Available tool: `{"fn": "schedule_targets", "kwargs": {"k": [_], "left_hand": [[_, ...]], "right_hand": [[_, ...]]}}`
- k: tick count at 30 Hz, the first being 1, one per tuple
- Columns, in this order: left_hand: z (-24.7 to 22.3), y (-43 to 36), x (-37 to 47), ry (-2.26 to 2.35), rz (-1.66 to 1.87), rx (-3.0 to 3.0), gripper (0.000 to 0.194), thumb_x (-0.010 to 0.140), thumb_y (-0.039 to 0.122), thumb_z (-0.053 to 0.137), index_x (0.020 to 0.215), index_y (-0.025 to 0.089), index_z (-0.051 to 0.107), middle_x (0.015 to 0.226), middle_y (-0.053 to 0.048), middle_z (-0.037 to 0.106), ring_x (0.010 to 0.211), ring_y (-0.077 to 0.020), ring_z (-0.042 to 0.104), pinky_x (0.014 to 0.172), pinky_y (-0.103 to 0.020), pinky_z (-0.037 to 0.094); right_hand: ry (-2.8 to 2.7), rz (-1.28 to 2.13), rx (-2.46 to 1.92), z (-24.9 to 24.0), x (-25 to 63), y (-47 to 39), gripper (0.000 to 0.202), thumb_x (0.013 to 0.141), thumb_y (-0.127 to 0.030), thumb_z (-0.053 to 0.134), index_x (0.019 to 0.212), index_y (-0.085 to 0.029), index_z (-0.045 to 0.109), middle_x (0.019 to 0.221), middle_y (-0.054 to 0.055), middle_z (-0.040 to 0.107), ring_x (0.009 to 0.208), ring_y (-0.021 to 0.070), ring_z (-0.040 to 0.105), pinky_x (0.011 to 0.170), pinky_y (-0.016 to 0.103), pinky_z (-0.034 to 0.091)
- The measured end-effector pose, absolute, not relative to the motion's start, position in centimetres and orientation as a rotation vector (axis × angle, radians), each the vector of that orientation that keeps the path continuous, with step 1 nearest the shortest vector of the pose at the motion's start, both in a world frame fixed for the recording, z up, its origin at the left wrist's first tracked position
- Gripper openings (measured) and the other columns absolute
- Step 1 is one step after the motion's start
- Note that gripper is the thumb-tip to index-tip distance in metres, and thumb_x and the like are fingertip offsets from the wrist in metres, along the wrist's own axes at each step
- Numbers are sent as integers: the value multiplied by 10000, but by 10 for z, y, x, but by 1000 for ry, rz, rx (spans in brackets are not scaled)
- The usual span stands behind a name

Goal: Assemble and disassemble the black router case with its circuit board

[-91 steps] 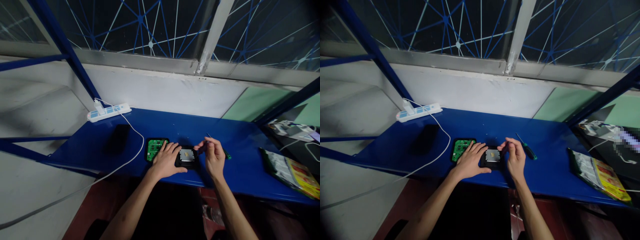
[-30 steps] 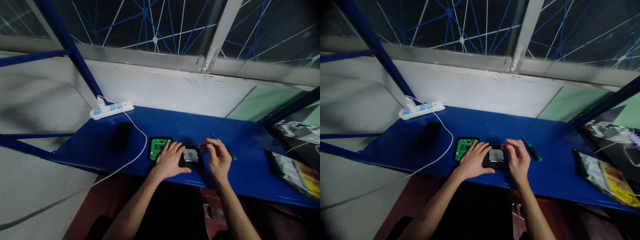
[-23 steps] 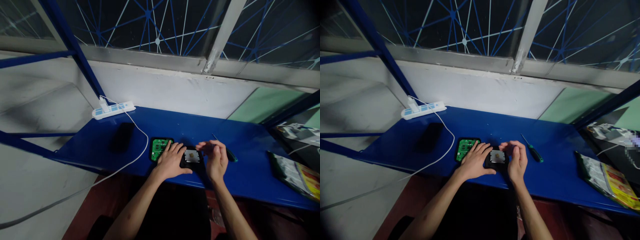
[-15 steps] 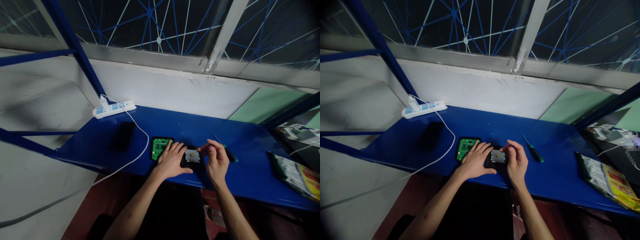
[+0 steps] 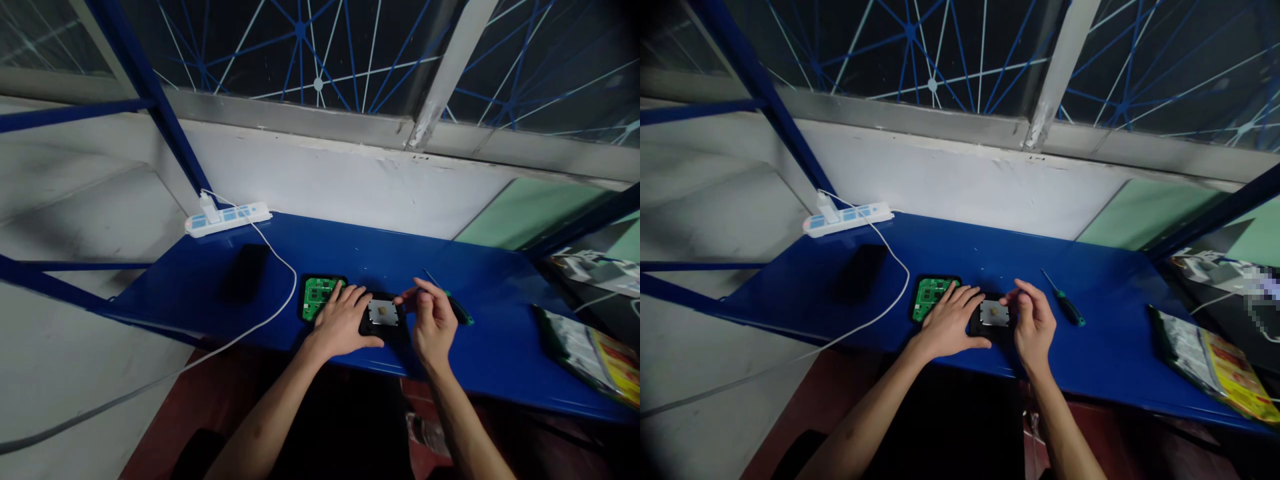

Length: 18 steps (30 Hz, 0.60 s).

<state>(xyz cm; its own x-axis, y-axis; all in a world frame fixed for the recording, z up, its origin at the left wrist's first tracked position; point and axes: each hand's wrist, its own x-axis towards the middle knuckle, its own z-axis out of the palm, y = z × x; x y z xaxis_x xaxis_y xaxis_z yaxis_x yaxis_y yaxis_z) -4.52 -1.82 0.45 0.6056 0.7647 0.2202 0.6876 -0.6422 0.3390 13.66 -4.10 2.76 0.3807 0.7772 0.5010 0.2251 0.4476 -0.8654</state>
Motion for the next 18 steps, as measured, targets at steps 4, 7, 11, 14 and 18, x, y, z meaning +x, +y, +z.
{"fn": "schedule_targets", "kwargs": {"k": [4,7,11,14,18], "left_hand": [[5,-18,-46,1200,506,2620,926,773,798,610,1448,191,427,1512,-120,479,1442,-316,365,1243,-521,153],[5,-18,-46,1196,506,2620,933,773,805,601,1455,195,421,1517,-116,473,1442,-322,365,1245,-533,144],[4,-18,-45,1204,506,2617,938,768,796,616,1460,196,415,1521,-113,469,1451,-320,350,1247,-527,144],[4,-18,-45,1207,495,2611,947,767,801,613,1456,180,423,1528,-123,460,1452,-319,348,1248,-517,141],[5,-18,-46,1187,479,2607,950,777,817,584,1453,167,433,1529,-130,458,1449,-324,352,1246,-527,140]], "right_hand": [[-1091,517,-1018,26,135,-40,243,1018,-413,477,1045,-223,627,759,2,698,662,151,698,579,271,491],[-1068,524,-985,26,135,-38,263,993,-460,512,979,-220,618,827,10,691,655,143,698,565,264,488],[-1103,483,-1075,28,139,-39,189,898,-379,688,991,-218,652,801,-11,667,645,138,699,615,281,547],[-1085,489,-1113,29,142,-40,203,940,-364,630,1077,-216,657,838,11,711,690,156,733,639,294,572],[-993,456,-1071,33,145,-38,212,938,-380,628,1065,-211,648,908,38,735,752,185,754,605,296,579]]}}
